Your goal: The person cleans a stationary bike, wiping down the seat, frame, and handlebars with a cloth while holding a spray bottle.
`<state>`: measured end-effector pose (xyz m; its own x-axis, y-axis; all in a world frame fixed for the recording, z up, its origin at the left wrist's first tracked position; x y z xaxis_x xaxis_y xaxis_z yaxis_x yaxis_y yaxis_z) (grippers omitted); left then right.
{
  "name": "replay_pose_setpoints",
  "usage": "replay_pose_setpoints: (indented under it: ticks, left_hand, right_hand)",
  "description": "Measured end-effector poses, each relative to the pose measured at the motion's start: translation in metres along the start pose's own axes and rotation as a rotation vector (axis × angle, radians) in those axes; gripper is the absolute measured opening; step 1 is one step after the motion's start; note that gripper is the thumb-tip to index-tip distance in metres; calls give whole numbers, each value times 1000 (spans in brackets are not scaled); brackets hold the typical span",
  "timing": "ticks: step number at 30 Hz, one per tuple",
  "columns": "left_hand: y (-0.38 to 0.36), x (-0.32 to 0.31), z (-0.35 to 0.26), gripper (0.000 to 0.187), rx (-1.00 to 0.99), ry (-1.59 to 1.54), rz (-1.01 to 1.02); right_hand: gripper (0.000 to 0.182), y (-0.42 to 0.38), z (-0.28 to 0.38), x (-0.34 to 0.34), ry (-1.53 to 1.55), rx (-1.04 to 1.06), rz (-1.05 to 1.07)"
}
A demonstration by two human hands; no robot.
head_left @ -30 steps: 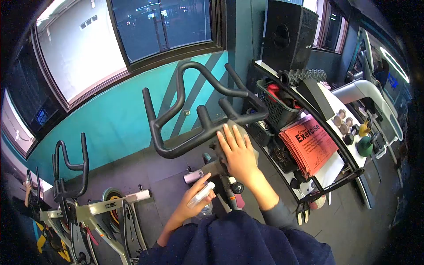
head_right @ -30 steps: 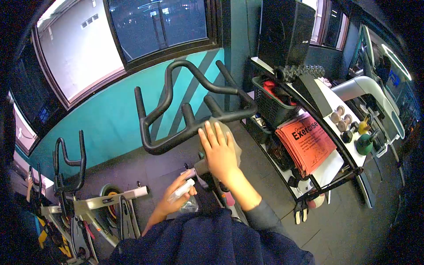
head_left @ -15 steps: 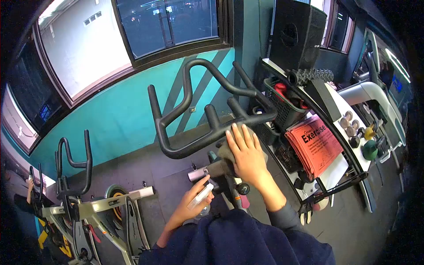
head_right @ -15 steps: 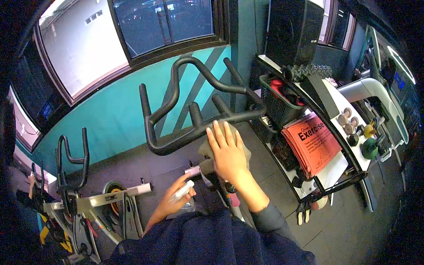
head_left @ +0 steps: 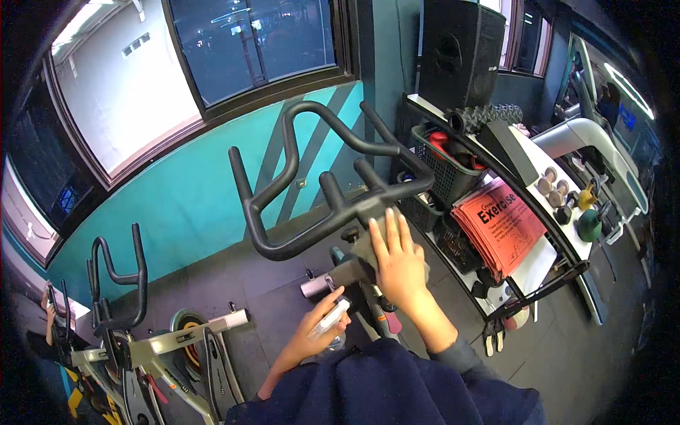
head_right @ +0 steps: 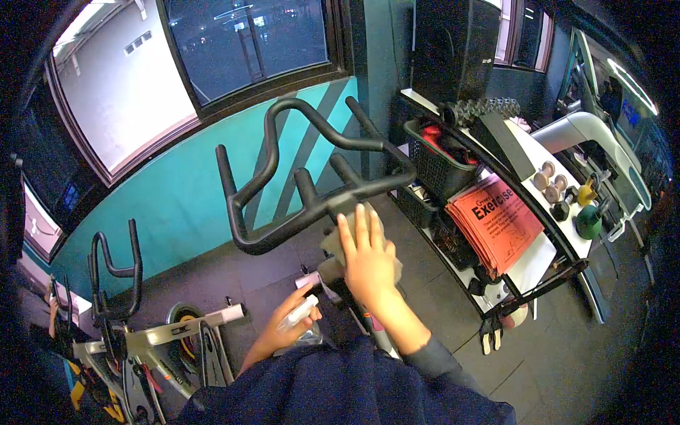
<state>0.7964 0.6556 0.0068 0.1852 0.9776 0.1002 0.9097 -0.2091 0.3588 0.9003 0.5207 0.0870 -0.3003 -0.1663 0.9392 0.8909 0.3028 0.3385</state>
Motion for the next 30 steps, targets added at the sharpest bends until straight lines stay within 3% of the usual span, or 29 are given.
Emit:
replay_pose_setpoints:
  ticks: [6, 12, 18, 30]
  left_hand:
    - [-4, 5, 2, 66, 64, -6, -22]
    - [-4, 13, 1, 65, 63, 23, -58]
    - [-8, 17, 1, 64, 67, 42, -55]
    - [-6, 24, 5, 63, 17, 32, -44]
  right_hand:
    - [65, -38, -12, 0, 66, 20, -53]
    - [67, -6, -2, -5, -66, 3, -77]
    - [79, 41, -2, -10, 244, 56, -12]
    - [87, -22, -24, 5, 327, -23, -34]
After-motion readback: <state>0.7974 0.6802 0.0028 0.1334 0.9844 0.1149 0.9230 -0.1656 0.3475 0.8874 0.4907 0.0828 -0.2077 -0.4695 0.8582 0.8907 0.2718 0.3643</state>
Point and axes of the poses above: each hand's wrist, its own y-axis towards the middle knuckle, its own x-axis out of the back of the hand, z = x × y, the point moved 7 cm from there along y, towards the middle knuckle, and after that the axes turned 9 degrees about -x, right-handed, at the moved point
